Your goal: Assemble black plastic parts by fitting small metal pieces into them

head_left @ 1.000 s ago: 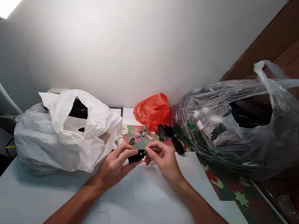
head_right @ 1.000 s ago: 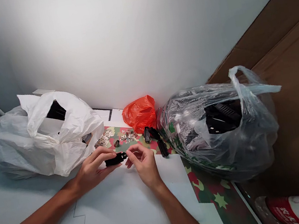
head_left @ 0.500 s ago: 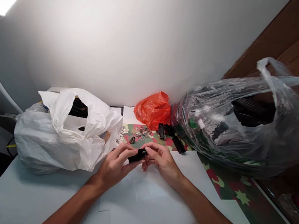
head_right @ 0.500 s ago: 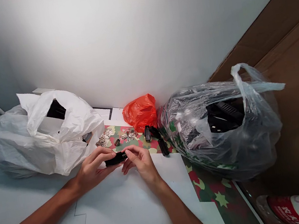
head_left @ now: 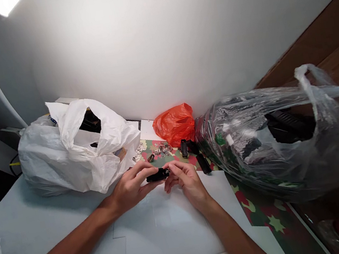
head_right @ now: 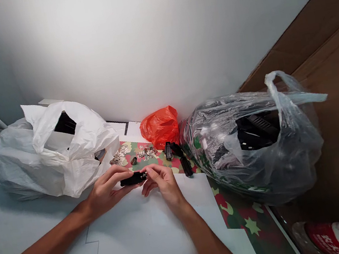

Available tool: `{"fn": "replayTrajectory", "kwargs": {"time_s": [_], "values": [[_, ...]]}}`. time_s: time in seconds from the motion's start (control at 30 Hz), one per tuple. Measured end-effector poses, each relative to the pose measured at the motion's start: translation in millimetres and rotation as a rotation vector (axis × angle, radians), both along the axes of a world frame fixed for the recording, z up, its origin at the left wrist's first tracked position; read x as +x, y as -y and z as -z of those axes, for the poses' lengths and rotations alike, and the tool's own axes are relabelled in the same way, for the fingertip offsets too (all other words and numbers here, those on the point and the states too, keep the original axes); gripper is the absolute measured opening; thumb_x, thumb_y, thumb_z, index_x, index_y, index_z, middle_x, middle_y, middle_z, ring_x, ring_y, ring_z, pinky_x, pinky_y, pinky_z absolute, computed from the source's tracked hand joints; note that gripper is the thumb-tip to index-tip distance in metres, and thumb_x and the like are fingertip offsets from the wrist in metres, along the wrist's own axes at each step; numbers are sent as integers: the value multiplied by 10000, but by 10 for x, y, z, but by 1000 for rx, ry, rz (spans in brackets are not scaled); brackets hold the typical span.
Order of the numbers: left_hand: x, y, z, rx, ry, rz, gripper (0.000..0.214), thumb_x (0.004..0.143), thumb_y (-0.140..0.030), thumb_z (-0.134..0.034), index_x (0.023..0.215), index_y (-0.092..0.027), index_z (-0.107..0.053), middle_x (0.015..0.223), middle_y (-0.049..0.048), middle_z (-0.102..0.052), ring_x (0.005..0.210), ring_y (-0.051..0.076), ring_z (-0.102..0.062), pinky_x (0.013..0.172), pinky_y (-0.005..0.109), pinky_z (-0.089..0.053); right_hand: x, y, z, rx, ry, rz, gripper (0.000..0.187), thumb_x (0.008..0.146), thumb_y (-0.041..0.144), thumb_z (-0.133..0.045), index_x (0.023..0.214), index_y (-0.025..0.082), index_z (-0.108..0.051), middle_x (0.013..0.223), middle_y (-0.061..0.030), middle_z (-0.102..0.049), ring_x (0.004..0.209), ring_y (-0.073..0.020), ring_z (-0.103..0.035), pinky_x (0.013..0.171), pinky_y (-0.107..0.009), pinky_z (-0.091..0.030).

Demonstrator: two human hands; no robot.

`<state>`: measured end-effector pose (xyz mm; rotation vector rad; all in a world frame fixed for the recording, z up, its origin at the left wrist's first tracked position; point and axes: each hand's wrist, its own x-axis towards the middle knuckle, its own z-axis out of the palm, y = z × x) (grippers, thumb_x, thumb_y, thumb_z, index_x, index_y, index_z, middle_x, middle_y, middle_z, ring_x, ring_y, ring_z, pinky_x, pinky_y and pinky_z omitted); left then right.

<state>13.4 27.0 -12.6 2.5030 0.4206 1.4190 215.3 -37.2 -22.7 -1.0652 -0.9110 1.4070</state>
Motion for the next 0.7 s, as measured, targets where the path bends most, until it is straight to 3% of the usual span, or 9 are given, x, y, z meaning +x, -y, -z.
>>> {"fn": "replayTrajectory", "kwargs": {"time_s": [0.27, 0.43, 0.7], "values": [[-1, -1, -14, 4, 4, -1, 284, 984, -208, -749, 1257, -220, -670, 1007, 53, -741, 870, 147, -768, 776, 243, -661, 9, 7, -34, 2, 96, 53, 528, 867, 714, -746, 945, 192, -718, 703, -24, -739, 498, -178, -701, 479, -281, -567], [0, 2, -4, 1, -16, 7, 251, 977, -175, -750, 1215, -187, -671, 1005, 65, -739, 880, 151, -765, 787, 240, -656, -25, 52, -49, 130, 350, 119, 409, 914, 609, -756, 909, 207, -684, 729, -11, -714, 548, -149, -664, 527, -261, -551], [12, -1, 3, -12, -39, 20, 232, 989, -185, -739, 1210, -200, -672, 1006, 60, -747, 878, 148, -767, 790, 237, -654, -62, 93, -45, 194, 567, 192, 341, 986, 529, -652, 843, 219, -654, 721, -5, -666, 583, -154, -636, 564, -277, -516]]}}
